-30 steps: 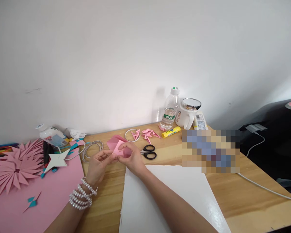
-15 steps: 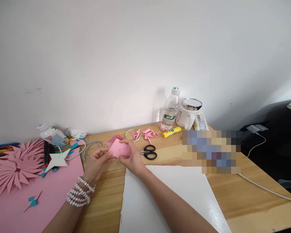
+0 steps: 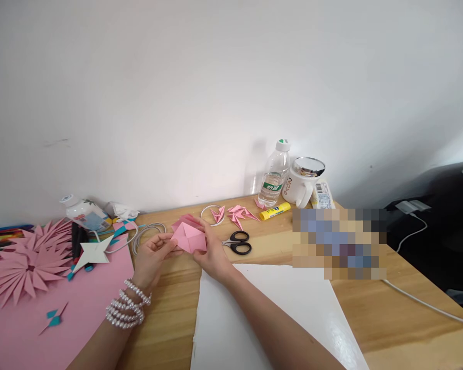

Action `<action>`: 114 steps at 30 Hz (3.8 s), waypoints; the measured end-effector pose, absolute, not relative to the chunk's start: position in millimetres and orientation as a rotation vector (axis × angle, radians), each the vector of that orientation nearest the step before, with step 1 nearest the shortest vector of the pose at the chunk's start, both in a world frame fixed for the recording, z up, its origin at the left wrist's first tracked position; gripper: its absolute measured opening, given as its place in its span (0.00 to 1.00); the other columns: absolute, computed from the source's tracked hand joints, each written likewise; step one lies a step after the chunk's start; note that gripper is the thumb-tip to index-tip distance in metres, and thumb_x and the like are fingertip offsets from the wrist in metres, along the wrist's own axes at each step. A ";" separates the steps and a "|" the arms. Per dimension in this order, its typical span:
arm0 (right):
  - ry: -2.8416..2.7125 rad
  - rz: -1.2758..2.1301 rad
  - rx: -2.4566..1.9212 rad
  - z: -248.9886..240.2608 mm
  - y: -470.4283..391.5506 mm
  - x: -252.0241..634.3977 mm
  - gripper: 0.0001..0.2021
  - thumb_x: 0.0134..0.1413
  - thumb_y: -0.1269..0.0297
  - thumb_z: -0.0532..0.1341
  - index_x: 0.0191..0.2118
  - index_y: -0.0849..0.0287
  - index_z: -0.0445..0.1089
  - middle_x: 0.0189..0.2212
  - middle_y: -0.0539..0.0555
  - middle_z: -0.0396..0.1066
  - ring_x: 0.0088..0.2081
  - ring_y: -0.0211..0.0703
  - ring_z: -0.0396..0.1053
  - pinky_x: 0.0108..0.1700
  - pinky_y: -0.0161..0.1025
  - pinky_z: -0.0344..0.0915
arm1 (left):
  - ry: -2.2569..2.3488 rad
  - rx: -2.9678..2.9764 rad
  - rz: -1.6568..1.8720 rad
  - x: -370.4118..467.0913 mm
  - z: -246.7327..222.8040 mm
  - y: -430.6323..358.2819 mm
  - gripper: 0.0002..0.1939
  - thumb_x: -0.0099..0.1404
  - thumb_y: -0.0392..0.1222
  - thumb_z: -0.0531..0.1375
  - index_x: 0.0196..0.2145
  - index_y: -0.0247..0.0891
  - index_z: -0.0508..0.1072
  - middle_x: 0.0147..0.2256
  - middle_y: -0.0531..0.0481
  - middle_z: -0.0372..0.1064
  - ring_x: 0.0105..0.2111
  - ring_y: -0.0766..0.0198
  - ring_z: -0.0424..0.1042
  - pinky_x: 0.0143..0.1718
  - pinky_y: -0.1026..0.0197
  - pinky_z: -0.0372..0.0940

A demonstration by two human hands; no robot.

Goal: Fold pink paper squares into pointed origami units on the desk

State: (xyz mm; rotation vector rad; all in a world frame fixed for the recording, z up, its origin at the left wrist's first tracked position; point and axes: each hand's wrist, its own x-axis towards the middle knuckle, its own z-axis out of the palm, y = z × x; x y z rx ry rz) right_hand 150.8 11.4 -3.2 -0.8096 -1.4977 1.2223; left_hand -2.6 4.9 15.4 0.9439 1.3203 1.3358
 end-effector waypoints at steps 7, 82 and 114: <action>-1.506 1.155 -0.766 -14.5 16.9 149.4 0.12 0.45 0.75 0.54 0.36 0.57 0.68 0.38 0.54 0.64 0.40 0.40 0.64 0.41 0.38 0.63 | 1.435 1.077 1.377 -7.6 14.8 9.0 0.12 0.46 0.39 0.63 0.31 0.33 0.71 0.20 0.54 0.69 0.18 0.68 0.68 0.21 0.65 0.66; -1.441 1.075 -0.943 -24.9 21.7 150.0 0.13 0.38 0.61 0.65 0.35 0.57 0.72 0.35 0.54 0.69 0.36 0.43 0.66 0.34 0.36 0.64 | 1.099 0.866 1.110 2.8 15.6 3.0 0.18 0.44 0.37 0.67 0.34 0.29 0.72 0.30 0.42 0.75 0.30 0.60 0.73 0.36 0.58 0.68; -1.305 1.318 -0.942 -13.4 19.8 151.8 0.12 0.41 0.61 0.63 0.34 0.60 0.73 0.24 0.50 0.68 0.24 0.34 0.61 0.28 0.33 0.60 | 1.216 0.913 1.169 7.1 17.1 -0.5 0.16 0.39 0.40 0.68 0.28 0.30 0.73 0.25 0.47 0.75 0.26 0.62 0.73 0.32 0.61 0.69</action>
